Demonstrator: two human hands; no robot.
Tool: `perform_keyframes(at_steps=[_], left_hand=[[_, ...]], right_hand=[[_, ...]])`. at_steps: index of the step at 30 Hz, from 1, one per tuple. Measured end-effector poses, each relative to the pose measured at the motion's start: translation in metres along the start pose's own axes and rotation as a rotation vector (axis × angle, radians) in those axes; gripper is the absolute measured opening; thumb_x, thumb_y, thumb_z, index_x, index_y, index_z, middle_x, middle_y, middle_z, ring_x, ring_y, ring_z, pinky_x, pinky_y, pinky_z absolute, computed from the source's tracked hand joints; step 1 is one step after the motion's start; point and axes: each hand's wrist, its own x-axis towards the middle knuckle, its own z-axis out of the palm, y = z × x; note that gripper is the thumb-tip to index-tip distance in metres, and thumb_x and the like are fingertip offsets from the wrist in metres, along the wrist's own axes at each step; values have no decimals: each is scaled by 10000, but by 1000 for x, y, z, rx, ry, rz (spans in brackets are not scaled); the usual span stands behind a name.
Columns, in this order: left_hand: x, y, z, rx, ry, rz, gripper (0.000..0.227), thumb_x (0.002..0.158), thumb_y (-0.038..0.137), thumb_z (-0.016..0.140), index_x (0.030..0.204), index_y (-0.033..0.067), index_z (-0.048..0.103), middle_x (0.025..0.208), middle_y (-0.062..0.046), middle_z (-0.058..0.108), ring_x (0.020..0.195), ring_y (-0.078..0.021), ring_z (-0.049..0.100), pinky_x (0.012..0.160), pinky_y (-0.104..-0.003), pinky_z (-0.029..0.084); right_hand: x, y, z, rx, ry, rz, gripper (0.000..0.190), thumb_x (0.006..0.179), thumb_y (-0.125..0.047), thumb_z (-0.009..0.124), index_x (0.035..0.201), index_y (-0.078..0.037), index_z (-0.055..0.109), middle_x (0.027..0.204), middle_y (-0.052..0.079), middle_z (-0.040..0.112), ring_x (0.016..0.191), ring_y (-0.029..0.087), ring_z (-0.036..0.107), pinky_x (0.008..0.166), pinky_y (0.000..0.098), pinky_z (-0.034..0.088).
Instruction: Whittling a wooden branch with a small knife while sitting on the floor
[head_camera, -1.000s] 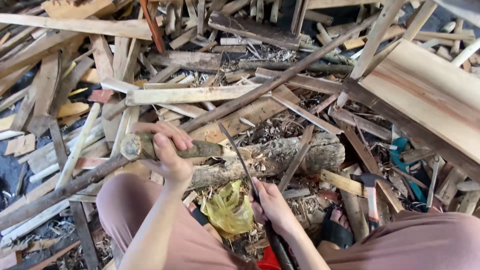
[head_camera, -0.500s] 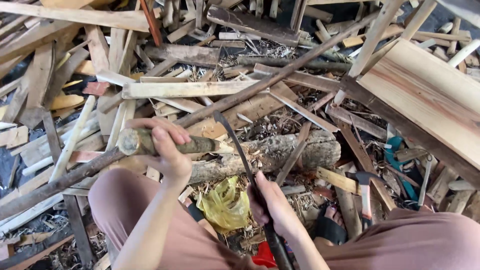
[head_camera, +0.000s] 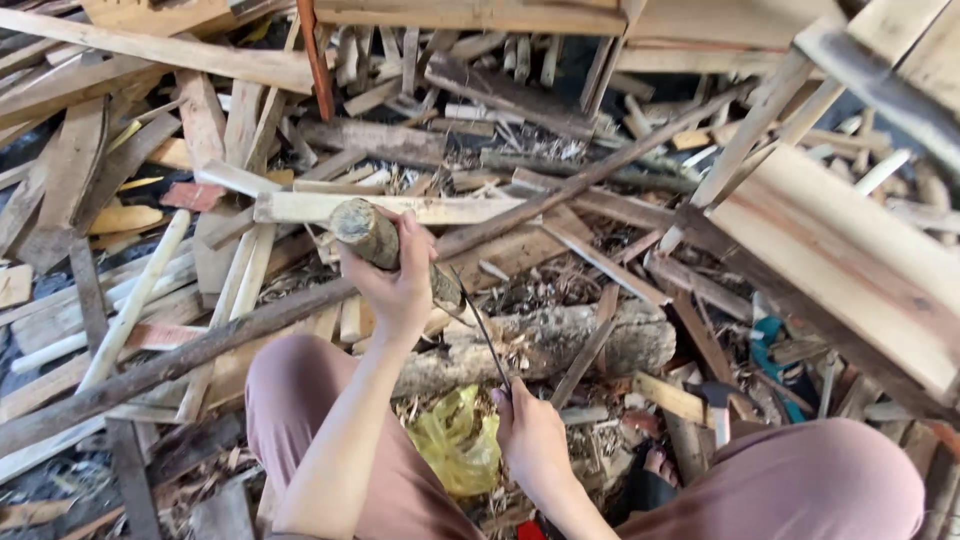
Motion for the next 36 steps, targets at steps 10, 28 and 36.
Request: perform_keyframes(at_steps=[10,28,36], left_hand=[[16,-8,-10,304,110,134,316,1027,30,630,1265,16,422,997,-100,621,751,-162,627,667,-239,553],[4,4,35,216,8,148,384,976,16,674,1269,32,427,1008,-108,609,762,-178,629,673,-259,560],[4,-5,25,199,26,187,318,948,6,676,1148,36,431,905,-77,610,648,-157,587,568,-233,518]], right_hand=[[29,22,57,-33,24,-63,200,1065,-175,445,1075,5,358,602,120,637,472,289,638,462,436,545],[27,15,-4,413,-144,-56,141,1079,-132,384,1068,-30,481,567,59,579,406,146,489,352,330,415],[25,8,-2,225,-114,-1,177,1059,-90,393,1174,34,450,763,186,744,360,154,583,254,258,488]])
